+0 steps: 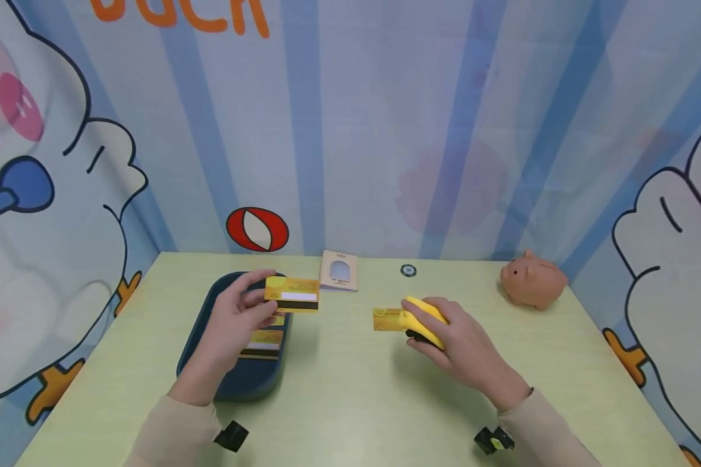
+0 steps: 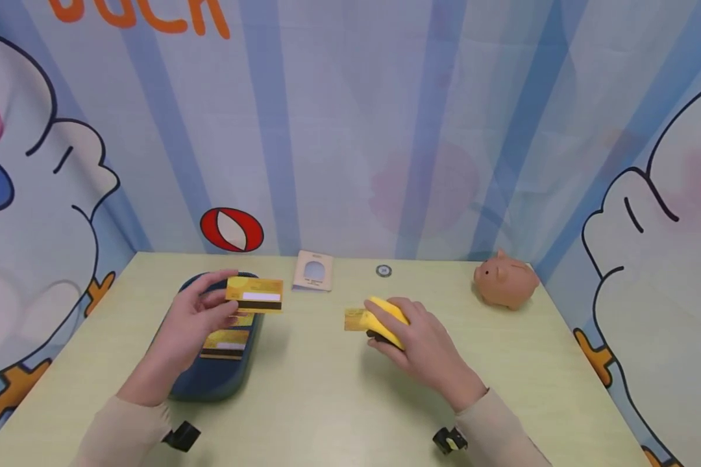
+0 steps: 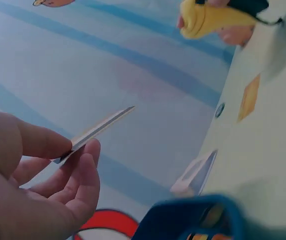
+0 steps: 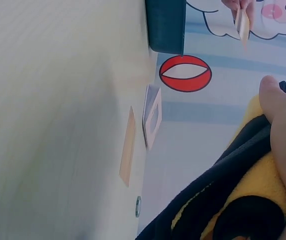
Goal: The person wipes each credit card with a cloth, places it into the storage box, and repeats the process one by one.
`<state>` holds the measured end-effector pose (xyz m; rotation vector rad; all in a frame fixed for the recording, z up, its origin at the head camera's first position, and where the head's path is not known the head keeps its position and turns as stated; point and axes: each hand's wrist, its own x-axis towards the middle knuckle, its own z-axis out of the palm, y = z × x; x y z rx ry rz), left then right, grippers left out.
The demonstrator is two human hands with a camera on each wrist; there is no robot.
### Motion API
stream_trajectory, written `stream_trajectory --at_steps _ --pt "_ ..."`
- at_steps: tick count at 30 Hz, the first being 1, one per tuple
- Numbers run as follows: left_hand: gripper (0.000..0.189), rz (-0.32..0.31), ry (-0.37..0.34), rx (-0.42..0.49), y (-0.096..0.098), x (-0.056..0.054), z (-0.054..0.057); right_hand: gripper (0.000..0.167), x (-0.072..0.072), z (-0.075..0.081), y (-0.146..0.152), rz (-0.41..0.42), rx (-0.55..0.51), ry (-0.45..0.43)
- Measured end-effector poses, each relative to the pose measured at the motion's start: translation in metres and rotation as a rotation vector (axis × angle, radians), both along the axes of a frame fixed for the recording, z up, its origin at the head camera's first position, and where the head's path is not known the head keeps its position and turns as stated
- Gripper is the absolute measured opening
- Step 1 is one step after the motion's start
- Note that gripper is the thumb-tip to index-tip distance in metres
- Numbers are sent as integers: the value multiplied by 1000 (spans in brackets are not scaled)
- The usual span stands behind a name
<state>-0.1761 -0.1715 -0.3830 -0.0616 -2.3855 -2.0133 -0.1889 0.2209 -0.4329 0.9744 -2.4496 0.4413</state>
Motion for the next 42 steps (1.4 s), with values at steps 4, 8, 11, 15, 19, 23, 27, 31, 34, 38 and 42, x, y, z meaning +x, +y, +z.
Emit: stream_trajectory --at_steps 4,8,11,15,19,23,27,31,34,38,42 --pt "55 52 12 -72 -20 -4 5 71 0 1 4 -4 -4 -5" --pt "57 97 -2 -168 -32 -8 5 72 0 2 7 -13 -3 -5" --pt "58 125 -37 -236 -37 -9 3 72 1 2 8 -22 1 -8" --pt "60 132 -101 -308 -44 -10 -5 73 2 -1 8 -24 3 -6" --pt "58 101 -142 -374 -50 -11 -15 75 2 -2 9 -20 5 -7" --pt "55 57 -165 -431 -51 -10 -23 75 1 -2 9 -23 1 -13" --pt "55 13 -202 -428 -49 -10 -30 76 1 -2 8 -26 7 -9" --pt "54 -2 -227 -438 -46 -10 -36 76 1 -4 9 -24 11 -2" --pt "55 -5 -233 -508 -45 -10 -37 74 1 -4 9 -15 7 1" --pt "61 -27 -250 -625 -43 -9 -33 73 1 -3 9 -11 6 -2" --pt "64 -61 -251 -705 -40 -8 -28 72 2 -2 10 -14 9 -10"
